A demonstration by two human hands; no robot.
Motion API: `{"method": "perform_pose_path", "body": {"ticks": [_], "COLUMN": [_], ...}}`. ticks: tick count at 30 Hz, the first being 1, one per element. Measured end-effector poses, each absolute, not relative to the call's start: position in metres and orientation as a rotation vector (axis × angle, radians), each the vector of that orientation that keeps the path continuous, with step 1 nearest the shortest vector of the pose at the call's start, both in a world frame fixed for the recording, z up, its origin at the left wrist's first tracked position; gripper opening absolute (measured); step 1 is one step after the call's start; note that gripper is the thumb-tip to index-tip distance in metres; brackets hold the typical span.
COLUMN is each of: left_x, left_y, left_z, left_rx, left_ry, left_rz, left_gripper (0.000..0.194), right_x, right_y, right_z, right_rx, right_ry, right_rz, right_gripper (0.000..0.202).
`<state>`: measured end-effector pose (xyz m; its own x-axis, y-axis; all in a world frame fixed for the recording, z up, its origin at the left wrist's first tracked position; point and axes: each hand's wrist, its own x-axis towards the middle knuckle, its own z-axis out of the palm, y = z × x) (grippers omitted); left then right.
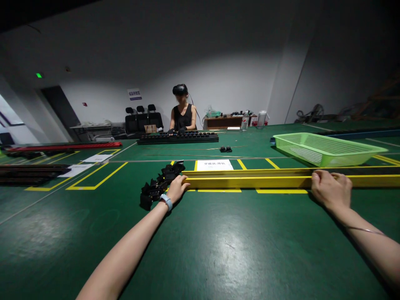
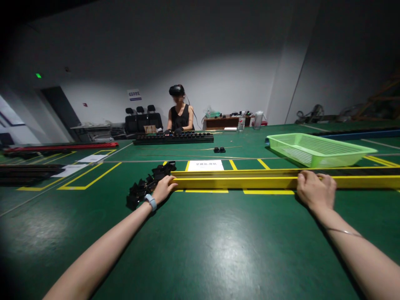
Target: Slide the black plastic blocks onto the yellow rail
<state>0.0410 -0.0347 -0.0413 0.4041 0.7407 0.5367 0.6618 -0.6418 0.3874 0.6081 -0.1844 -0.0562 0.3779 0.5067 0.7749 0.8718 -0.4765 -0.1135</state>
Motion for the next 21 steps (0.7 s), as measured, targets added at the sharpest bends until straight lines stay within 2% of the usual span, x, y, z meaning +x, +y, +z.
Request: {"method": "perform_pose_path", "body": {"ticks": [6, 9, 14, 18, 20, 21], "left_x": [0.049, 0.070, 0.134, 0.160, 0.148, 0.135], "left_y": [-0.033, -0.036, -0.046, -0.051, -0.046, -0.040], "left_z": [-0.043, -0.042, -0.040, -0.035, -0.028, -0.022], "left_rx": [2.562, 2.561, 2.559, 2.513, 2.455, 2.445], "left_ry": [1.251, 1.237, 1.159, 0.975, 0.902, 0.885], "left_rz": [1.036, 0.994, 0.943, 0.911, 0.833, 0.783], "left_gripper": [0.018, 0.019, 0.020, 0.024, 0.031, 0.029], "right_x": [0.562, 0.501, 0.372, 0.308, 0.299, 0.299], "right_y": [-0.168, -0.153, -0.127, -0.108, -0.104, -0.103], "right_z": [-0.046, -0.041, -0.033, -0.031, -0.032, -0.033], "right_rx": [-1.944, -1.767, -1.472, -1.457, -1.485, -1.478], "right_ry": [-1.418, -1.603, -1.897, -1.928, -1.914, -1.919], "right_rz": [-0.996, -0.956, -0.685, -0.584, -0.587, -0.599], "right_gripper": [0.041, 0.039, 0.029, 0.031, 0.034, 0.035]}}
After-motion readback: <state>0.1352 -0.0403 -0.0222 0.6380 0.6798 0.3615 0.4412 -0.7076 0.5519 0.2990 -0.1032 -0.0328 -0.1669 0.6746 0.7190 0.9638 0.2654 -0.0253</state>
